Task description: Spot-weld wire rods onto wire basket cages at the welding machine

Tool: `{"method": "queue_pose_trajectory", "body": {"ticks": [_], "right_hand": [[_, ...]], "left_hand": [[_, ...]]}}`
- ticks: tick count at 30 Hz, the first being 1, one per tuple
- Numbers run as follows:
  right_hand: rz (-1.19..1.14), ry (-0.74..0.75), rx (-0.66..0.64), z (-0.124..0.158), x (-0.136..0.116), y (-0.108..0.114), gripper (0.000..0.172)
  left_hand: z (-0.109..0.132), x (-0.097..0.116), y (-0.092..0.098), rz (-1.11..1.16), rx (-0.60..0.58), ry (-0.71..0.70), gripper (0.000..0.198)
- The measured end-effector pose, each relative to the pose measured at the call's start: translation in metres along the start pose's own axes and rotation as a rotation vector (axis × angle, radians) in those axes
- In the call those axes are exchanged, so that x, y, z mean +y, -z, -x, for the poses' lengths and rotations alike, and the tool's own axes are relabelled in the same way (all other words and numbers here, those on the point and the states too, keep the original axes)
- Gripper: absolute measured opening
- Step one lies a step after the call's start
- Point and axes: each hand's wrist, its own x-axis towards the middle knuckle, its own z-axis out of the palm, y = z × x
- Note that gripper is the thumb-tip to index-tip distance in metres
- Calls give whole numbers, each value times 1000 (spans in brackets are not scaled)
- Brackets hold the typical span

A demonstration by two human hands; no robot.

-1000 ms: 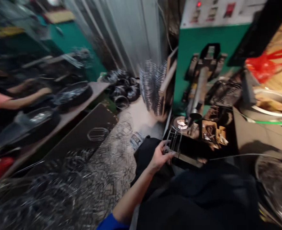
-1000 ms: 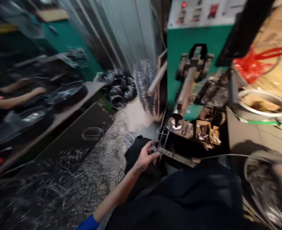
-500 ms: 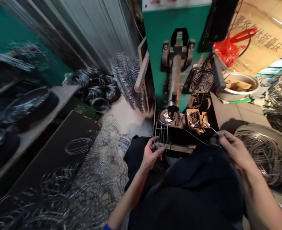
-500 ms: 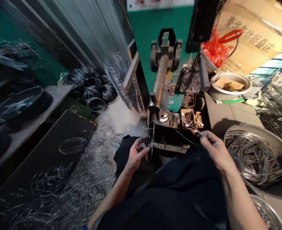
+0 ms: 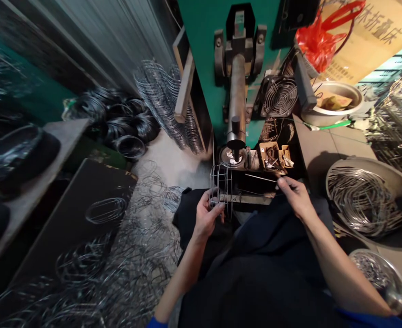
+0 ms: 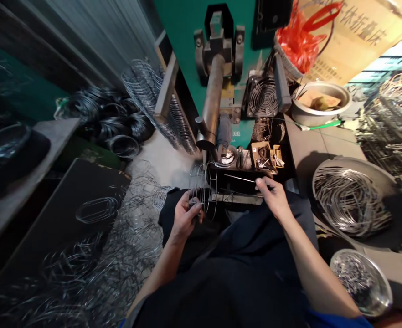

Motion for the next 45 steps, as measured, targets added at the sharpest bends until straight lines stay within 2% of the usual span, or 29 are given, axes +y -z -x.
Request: {"method": "queue_pose_trajectory", "body": {"ticks": [5, 11, 20, 27, 45], "right_hand": [[-38, 28, -13, 3, 5, -15, 59], [-35, 59, -20, -4, -3, -15, 59], [0, 130, -52, -33, -8, -32, 59], [28, 181, -52, -52, -11, -37, 61], [81, 205, -56, -77, -13, -33, 62]], "left_hand": [[2, 2, -3, -18, 3, -1, 65], [1, 4, -6, -52, 36, -1, 75], [-24, 7, -21, -85, 73, -53, 95], [-39, 16, -22, -102, 56, -82, 96], [-70, 19, -31, -59, 22, -107, 95]]}}
